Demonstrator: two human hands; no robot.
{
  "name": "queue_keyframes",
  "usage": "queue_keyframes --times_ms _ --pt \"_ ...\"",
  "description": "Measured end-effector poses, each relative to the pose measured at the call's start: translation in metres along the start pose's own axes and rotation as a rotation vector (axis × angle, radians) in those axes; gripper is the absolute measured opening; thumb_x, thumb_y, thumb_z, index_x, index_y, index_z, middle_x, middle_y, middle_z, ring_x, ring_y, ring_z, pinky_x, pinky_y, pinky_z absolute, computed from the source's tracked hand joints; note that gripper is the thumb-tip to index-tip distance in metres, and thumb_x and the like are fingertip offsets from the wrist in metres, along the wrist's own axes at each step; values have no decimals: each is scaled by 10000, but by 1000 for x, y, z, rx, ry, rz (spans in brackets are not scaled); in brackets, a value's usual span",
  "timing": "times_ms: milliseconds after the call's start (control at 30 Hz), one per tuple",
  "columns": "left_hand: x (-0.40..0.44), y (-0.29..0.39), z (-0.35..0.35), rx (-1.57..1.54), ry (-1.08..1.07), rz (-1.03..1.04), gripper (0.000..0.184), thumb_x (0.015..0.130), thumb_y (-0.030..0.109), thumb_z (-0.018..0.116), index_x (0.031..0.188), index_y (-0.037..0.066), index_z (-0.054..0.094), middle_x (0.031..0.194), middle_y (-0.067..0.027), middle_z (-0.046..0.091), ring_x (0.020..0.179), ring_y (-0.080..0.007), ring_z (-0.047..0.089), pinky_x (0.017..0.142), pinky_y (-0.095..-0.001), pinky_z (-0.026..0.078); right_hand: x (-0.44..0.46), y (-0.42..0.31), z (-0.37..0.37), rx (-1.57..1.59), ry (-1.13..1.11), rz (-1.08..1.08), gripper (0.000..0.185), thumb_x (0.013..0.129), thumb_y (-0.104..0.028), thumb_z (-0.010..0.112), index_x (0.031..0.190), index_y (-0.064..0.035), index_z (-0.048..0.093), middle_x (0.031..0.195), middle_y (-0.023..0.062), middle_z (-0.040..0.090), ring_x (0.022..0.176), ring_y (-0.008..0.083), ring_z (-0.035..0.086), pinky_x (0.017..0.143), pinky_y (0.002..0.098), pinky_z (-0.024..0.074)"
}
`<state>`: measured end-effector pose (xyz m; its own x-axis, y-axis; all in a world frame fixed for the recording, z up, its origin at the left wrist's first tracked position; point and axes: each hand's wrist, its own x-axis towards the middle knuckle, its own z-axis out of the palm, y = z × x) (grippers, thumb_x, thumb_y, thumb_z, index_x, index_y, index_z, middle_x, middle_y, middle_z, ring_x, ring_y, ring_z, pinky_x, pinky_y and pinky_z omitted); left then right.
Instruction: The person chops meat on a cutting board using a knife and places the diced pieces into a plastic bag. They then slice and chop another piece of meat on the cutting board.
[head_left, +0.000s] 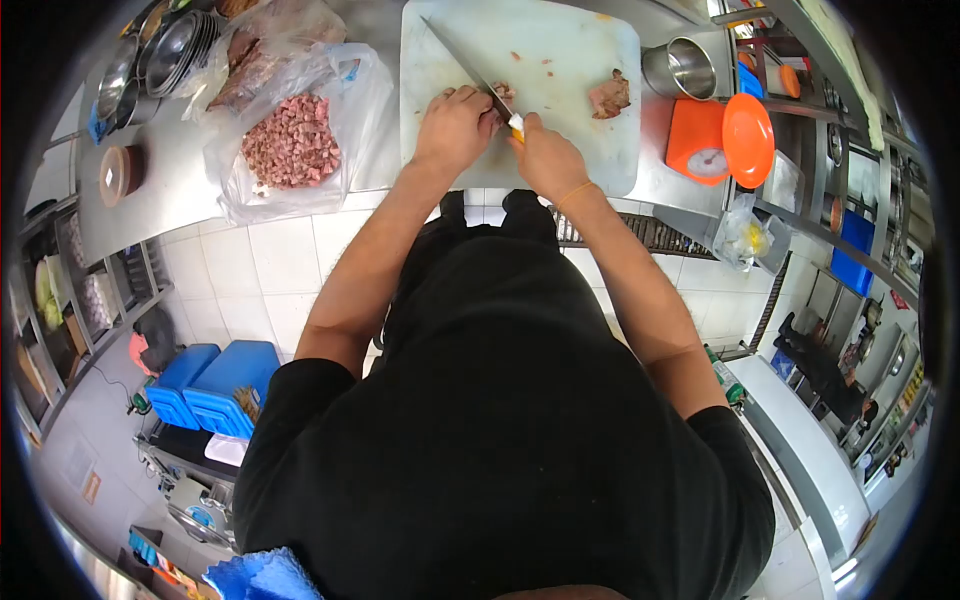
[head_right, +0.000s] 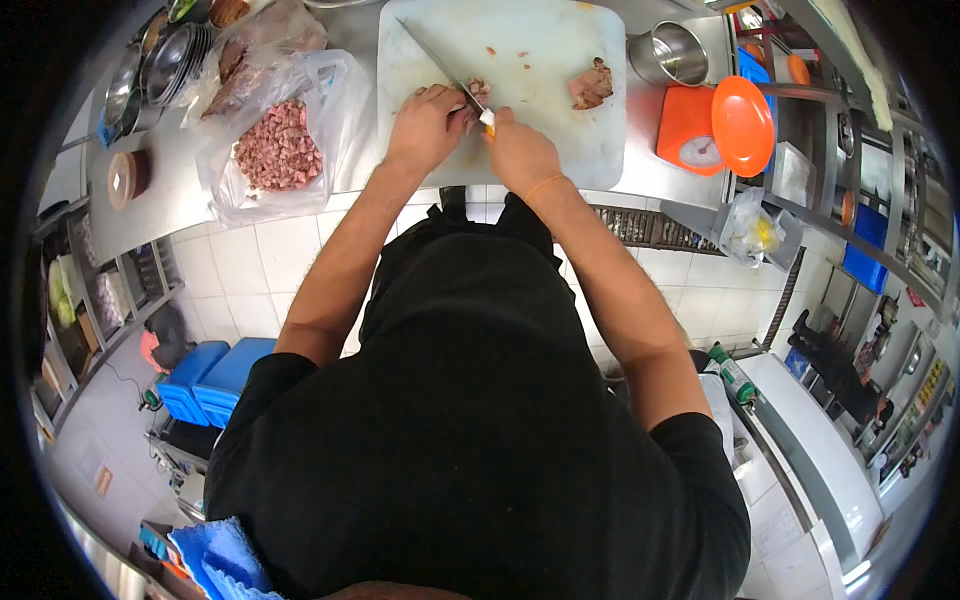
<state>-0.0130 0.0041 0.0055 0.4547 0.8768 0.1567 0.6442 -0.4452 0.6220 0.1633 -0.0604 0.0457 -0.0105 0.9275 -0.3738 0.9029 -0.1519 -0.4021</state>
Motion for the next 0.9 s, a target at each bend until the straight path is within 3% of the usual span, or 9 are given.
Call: queue_keyframes --times_ms 400,700,900 --pt "-7 4 -11 -20 4 -73 197 927 131 742 1108 55 738 1106 -139 724 1033 -385 700 907 -477 573 -46 4 -25 -89 7 -28 341 1044 -304 659 1162 -6 545 835 241 748 799 455 747 713 559 584" --pt "-8 -4 5 -86 61 -28 106 886 37 730 991 40 718 966 -129 727 945 -372 700 849 -477 566 -34 6 4 -37 -6 11 340 1054 -279 642 1162 25 535 886 265 752 855 466 749 769 567 585" --pt "-8 -2 0 -82 22 -27 108 903 55 735 1010 36 727 979 -134 737 922 -363 715 831 -472 577 -7 -6 -4 21 -13 -2 353 1057 -280 629 1183 40 553 918 266 759 887 458 755 794 561 588"
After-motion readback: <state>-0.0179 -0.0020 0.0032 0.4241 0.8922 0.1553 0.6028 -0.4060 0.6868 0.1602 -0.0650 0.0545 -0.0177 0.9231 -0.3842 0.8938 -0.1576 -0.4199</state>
